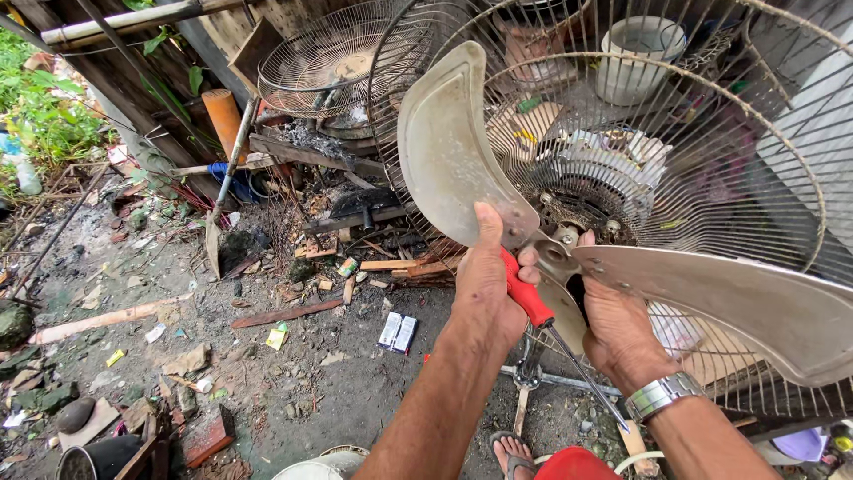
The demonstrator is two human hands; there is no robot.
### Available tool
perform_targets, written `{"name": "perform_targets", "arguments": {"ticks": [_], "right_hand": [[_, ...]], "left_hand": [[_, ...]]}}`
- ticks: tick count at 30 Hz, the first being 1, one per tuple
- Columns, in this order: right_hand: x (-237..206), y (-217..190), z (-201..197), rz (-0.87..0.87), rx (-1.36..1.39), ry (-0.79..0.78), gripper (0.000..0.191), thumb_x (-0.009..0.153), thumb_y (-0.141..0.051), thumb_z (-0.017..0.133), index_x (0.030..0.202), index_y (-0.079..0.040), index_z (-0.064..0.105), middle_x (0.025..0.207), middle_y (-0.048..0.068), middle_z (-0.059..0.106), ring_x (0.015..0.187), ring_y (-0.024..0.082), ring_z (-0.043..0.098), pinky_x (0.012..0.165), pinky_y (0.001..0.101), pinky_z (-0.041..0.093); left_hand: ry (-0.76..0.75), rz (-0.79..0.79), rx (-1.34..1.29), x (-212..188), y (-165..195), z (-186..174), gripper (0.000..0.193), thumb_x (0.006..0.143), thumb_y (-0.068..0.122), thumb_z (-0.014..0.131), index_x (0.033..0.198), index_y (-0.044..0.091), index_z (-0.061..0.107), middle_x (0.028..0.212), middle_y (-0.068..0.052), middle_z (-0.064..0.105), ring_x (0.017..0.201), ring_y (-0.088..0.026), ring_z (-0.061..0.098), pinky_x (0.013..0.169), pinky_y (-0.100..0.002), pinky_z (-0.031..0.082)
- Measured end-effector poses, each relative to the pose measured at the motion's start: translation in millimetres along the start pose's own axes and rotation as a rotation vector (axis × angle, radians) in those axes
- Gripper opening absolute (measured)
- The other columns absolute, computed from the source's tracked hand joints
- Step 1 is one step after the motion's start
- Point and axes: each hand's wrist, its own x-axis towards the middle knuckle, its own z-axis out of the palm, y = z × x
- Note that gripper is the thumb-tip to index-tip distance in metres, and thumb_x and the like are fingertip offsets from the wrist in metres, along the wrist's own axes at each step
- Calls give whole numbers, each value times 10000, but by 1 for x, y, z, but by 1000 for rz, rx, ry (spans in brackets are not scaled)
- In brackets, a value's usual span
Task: The person cleans dust from an electric fan's blades using a brush, then uses screwdrivers to loosen the blade cap and unscrew the fasteners holding the fan blades, working the blades free from the motor hub.
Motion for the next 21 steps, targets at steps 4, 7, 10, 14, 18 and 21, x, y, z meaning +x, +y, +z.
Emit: {"name": "perform_targets", "arguments": {"ticks": [4,7,10,14,18,21], "right_hand": [[1,1,0,-41,-28,21,646,812,-598,712,1237,-121,616,1317,1,587,1186,131,473,1024,368,422],[2,2,-2,-64,-12,1,655,821,-594,718,1240,-101,616,1328,7,588,1191,128,477,1044,357,410],[-1,4,0,-58,52,-17,657,812,-573,732,1263,-115,595,1324,8,597,1182,134,504,1042,359,434],[-2,4,4,44,148,9,620,784,-488,749,1275,-174,538,1279,6,623,1187,144,569,1030,367,499],[2,8,0,14,171,-53,547,842,-435,744,1270,-149,561,1229,-5,625,1157,144,551,987,363,507],[6,17,-7,-63,161,-104,460,892,-328,753,1260,-104,592,1216,-10,644,1135,132,552,975,322,483]], "left_hand": [[76,-15,-19,3,0,2,525,903,547,666,1129,79,591,940,-35,625,614,-141,512,496,-253,408],[100,-19,4,2,0,4,531,885,561,674,1105,84,594,910,-35,624,593,-135,508,479,-253,402],[147,-51,69,-5,6,5,539,886,561,704,1082,65,633,834,-48,601,596,-127,529,477,-247,422],[207,-34,437,-26,24,12,476,859,475,778,934,21,654,740,-57,582,609,-177,561,456,-307,424],[331,108,1219,-55,42,31,399,830,376,800,846,-9,694,806,-162,702,726,-284,681,631,-402,539],[222,431,1538,-75,43,51,256,759,257,793,890,44,735,918,-199,742,877,-357,723,795,-445,566]]}}
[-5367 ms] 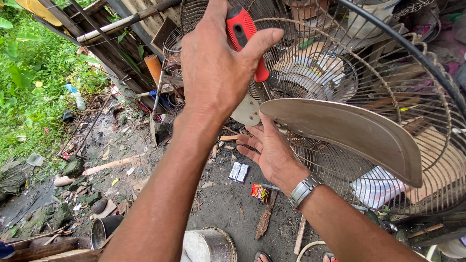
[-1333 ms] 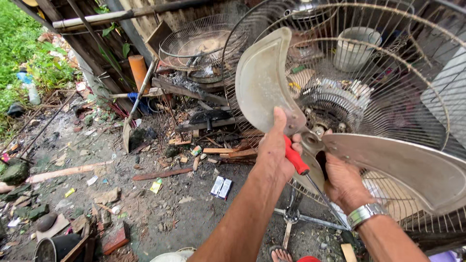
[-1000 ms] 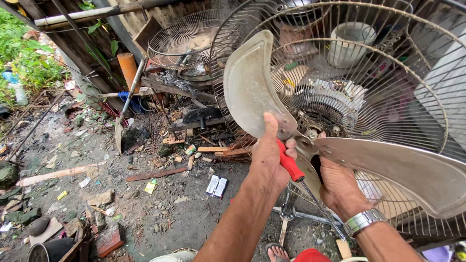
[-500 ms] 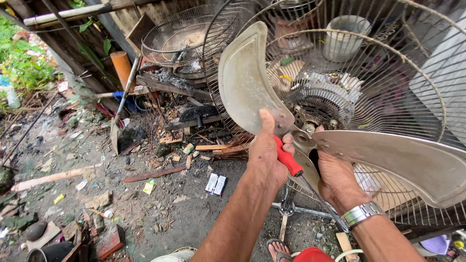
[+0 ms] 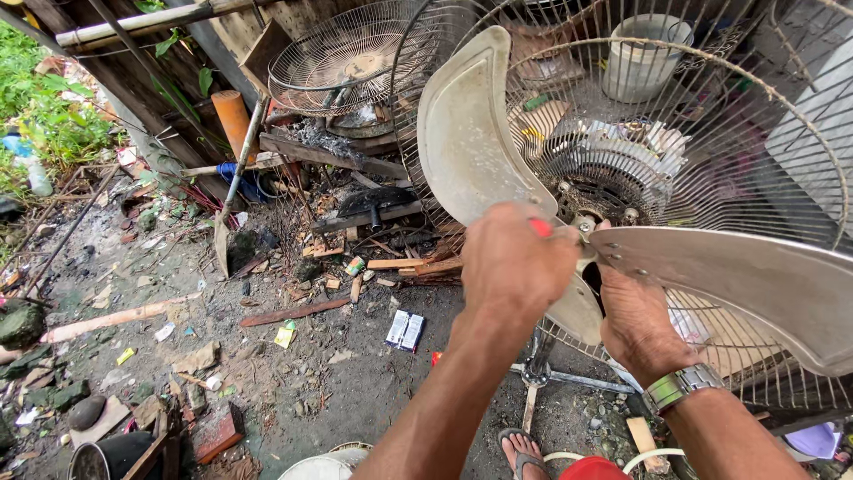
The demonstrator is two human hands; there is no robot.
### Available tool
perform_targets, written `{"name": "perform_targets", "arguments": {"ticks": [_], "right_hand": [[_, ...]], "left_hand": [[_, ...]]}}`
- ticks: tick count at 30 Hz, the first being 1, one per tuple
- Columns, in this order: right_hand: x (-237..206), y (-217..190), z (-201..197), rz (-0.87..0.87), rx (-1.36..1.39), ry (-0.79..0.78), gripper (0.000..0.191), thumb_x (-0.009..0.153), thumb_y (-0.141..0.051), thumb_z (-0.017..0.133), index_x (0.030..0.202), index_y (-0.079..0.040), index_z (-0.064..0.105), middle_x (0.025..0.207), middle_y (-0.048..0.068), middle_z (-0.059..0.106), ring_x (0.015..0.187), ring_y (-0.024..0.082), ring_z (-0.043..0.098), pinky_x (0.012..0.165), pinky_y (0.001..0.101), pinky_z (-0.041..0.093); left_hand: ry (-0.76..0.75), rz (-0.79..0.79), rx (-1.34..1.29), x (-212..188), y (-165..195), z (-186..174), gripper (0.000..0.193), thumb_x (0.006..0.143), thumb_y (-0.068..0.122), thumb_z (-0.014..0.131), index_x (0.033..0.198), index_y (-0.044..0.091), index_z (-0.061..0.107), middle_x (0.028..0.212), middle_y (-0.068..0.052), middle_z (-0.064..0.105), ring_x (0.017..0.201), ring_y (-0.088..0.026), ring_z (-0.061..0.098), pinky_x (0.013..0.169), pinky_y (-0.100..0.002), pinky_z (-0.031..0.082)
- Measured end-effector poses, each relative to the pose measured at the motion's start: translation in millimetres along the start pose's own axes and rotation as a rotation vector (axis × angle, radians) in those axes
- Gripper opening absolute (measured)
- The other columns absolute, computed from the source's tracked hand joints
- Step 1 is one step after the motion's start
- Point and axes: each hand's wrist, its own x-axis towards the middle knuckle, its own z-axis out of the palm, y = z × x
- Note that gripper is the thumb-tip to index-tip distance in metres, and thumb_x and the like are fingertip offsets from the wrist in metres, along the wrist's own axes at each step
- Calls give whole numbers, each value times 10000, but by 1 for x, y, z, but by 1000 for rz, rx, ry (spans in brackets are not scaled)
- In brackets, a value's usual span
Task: The person cleans dust from an electric fan's blades using a brush, then uses screwdrivers to loosen the blade cap and unscrew the fasteners holding the fan blades, working the blades free from the motor hub.
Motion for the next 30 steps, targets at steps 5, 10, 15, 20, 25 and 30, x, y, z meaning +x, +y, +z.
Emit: {"name": "perform_targets", "arguments": {"ticks": [5,10,15,20,25,30], "right_hand": [[3,12,-14,-20,32,-39,342,903,-165,713,1217,-70,615,1181,1,669,1072,135,606,936,307,506],[8,15,-23,159,-10,13,292,943,-166,648,1207,-45,624,1151,33,677,1001,148,616,872,331,515],[10,20,-25,131,65,-57,267,937,-113,636,1187,-21,633,1137,49,684,971,154,631,854,320,536],[10,20,-25,128,81,-84,292,911,-68,662,1191,14,639,1125,66,688,949,155,638,830,305,545],[8,14,-23,134,9,-30,310,916,-88,680,1201,30,645,1136,65,688,944,144,626,826,285,534],[7,10,-22,173,-20,-18,341,920,-116,681,1225,33,658,1150,60,690,945,140,615,814,290,523]], "left_hand": [[-76,366,295,16,33,-2,163,819,173,699,920,69,774,980,-227,746,978,-415,718,850,-482,571],[-224,556,604,43,57,7,281,733,141,738,1007,79,765,1068,-186,732,1041,-365,707,886,-443,572],[-323,515,813,50,71,16,345,743,116,757,1087,93,755,1141,-147,730,1094,-316,705,906,-418,581],[-319,438,801,49,66,17,335,767,126,767,1101,92,758,1147,-141,728,1099,-321,700,904,-431,576],[-393,407,880,57,67,15,343,740,91,764,1082,84,767,1089,-128,763,1054,-293,740,878,-418,604],[-404,406,860,62,64,14,325,744,101,743,1067,84,780,1077,-128,769,1043,-298,743,874,-423,600]]}}
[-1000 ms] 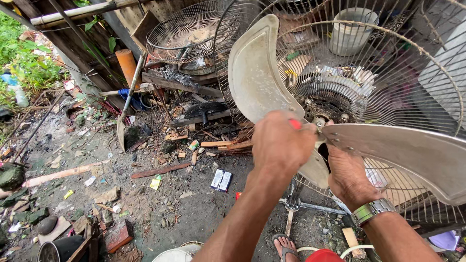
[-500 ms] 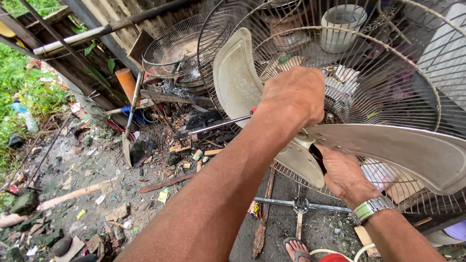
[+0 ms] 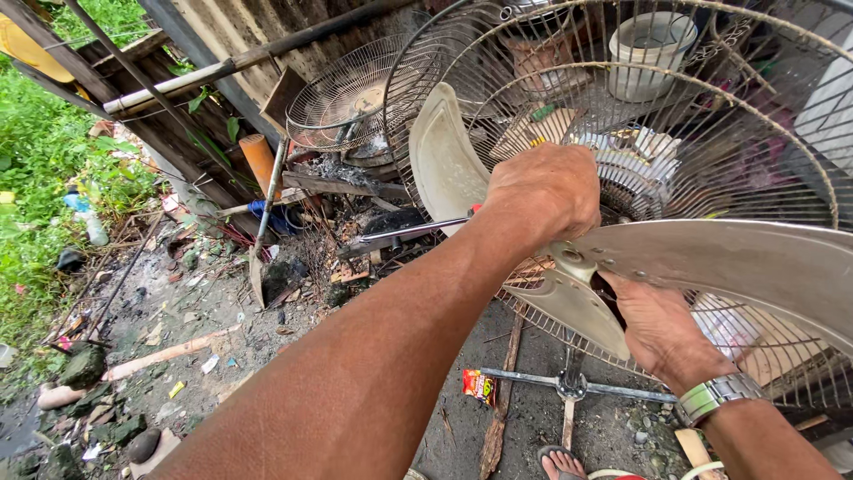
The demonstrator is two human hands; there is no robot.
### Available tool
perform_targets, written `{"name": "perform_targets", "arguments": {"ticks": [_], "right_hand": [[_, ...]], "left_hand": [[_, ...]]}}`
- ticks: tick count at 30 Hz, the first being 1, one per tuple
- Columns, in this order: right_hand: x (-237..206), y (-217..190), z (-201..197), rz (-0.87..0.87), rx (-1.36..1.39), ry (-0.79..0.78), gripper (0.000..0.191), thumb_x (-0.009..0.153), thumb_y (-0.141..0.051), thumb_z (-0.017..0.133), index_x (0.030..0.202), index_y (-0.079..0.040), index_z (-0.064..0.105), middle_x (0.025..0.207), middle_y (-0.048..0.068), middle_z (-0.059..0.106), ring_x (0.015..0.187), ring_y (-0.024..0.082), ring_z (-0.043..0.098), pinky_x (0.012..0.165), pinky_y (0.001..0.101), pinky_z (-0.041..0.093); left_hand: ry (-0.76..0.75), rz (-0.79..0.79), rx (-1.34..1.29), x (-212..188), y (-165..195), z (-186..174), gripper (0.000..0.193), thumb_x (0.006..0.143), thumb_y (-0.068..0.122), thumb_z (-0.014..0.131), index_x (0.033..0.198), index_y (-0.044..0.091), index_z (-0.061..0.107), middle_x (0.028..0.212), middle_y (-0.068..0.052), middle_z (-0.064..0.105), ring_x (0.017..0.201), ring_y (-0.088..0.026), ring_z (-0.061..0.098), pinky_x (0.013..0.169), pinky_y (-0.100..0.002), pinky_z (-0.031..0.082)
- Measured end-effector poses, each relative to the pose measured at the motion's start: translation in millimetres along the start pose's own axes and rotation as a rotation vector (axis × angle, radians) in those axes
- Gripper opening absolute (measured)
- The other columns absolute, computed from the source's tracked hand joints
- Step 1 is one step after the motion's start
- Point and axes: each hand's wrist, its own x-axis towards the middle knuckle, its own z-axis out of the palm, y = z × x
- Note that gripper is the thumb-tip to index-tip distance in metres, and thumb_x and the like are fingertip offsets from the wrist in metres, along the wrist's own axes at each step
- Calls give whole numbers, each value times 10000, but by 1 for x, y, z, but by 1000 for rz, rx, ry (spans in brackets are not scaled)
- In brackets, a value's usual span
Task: The person cleans dust from an electric fan's blades using a brush, then uses screwdrivers to loosen the blade cap and unscrew the fasteners holding the fan blades, working the blades free from the motor hub.
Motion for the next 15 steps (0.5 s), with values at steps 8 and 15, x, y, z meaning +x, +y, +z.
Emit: {"name": "perform_targets", "arguments": {"ticks": [8,15], "right_hand": [[2,4,3,5,-13,29,356,919,-128,692,1230,40,653,1168,69,693,971,146,625,824,287,517],[1,4,4,-61,12,8,369,898,-109,692,1244,14,644,1192,47,686,987,129,625,845,271,519]], "left_hand": [[-7,12,-19,-1,0,0,415,685,217,806,1077,85,767,1098,-117,761,1066,-285,731,895,-411,589],[36,36,-20,1,-2,2,396,707,223,794,1073,77,766,1091,-128,757,1075,-305,721,898,-422,582]]}}
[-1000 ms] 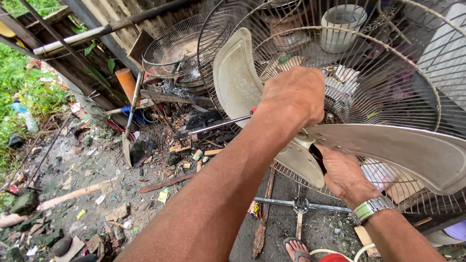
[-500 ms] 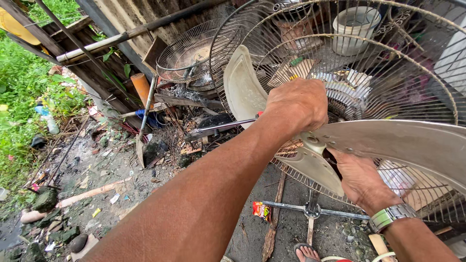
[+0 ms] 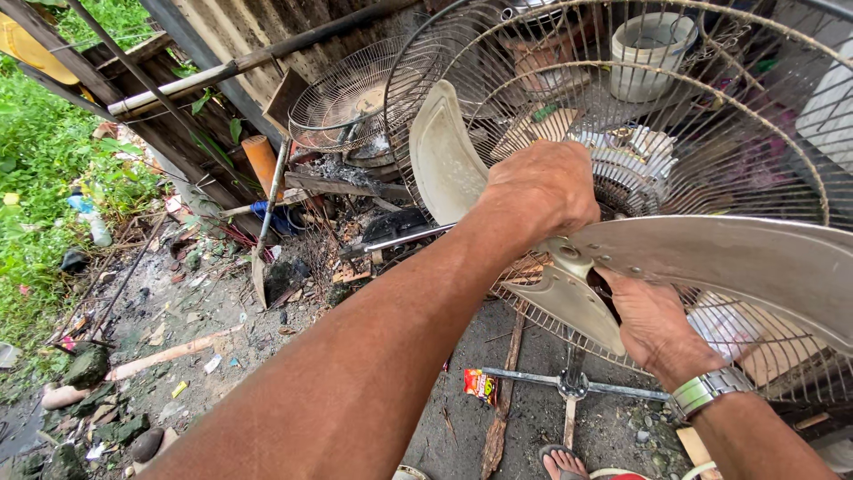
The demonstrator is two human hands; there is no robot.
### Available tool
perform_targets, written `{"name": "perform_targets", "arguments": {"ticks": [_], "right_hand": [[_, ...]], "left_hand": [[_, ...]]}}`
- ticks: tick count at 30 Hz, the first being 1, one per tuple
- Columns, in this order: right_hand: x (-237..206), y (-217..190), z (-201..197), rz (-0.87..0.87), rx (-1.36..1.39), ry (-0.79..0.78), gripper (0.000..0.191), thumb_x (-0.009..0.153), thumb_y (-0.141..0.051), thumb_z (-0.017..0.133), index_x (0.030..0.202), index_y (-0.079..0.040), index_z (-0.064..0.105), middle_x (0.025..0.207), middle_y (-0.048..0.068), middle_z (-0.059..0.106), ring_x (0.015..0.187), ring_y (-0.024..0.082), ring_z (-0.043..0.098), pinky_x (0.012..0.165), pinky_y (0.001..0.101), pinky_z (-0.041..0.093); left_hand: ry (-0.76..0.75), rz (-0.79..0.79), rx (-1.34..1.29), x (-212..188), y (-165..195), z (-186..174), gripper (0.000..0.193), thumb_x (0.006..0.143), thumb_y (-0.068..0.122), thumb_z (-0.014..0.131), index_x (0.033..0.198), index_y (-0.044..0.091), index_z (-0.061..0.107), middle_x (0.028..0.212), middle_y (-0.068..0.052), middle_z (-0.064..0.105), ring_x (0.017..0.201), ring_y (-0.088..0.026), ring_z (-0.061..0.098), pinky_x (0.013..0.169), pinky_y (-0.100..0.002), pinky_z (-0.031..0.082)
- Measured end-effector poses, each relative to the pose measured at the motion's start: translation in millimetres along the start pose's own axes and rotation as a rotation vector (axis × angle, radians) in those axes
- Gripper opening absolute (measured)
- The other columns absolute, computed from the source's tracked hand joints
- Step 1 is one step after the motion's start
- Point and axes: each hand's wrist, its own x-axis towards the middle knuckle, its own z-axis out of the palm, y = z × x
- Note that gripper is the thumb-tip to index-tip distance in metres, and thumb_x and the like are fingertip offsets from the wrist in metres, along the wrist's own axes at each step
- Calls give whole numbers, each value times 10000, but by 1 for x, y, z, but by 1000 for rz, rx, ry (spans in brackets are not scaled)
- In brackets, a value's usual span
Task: The person cleans dust from an electric fan's blades using a brush, then uses screwdrivers to loosen the blade cap and unscrew the fasteners holding the fan blades, working the blades free from the motor hub.
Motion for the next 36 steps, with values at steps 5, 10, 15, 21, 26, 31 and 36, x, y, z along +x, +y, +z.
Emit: {"name": "perform_targets", "arguments": {"ticks": [5,10,15,21,26,31,36], "right_hand": [[-1,-3,1,51,9,6,378,900,-122,693,1244,26,642,1199,55,701,985,129,628,855,261,518],[-2,-6,0,79,-3,-16,375,917,-143,685,1245,34,636,1182,78,694,970,138,627,835,280,519],[0,-1,-1,35,-4,-15,368,917,-131,692,1239,38,635,1199,59,692,990,126,632,861,258,521],[3,4,0,-6,10,-29,370,889,-87,701,1233,33,636,1190,58,688,995,138,639,862,271,532],[5,4,-4,42,-26,-16,347,916,-98,686,1236,28,649,1201,54,698,1020,141,640,892,286,529],[13,2,-13,144,7,-194,343,967,-166,609,1277,-22,633,1244,52,692,1045,135,647,944,286,517],[19,5,-13,142,19,-216,342,972,-155,617,1280,-8,624,1252,76,682,1062,149,644,966,296,520]], "left_hand": [[-44,-31,19,7,-3,3,343,697,109,754,1036,68,781,1067,-135,767,1032,-304,745,865,-421,607],[-27,-40,-11,6,-4,3,322,715,140,763,1029,76,791,1041,-127,788,1000,-279,766,866,-414,609],[-57,-91,-27,0,0,0,363,685,177,804,1036,84,790,1041,-110,781,997,-264,763,868,-411,606],[-40,-75,-23,-1,0,0,380,696,229,812,1050,97,778,1060,-100,772,1013,-271,743,876,-420,591],[-75,-54,20,4,-4,4,360,712,137,764,1065,67,747,992,-124,836,974,-248,804,858,-409,622],[-8,-39,16,2,-4,6,386,719,260,808,1060,84,767,1053,-129,775,1036,-287,733,892,-419,585],[-29,-82,9,-1,0,5,410,709,281,826,1074,103,768,1069,-98,768,1031,-269,738,888,-412,592]]}}
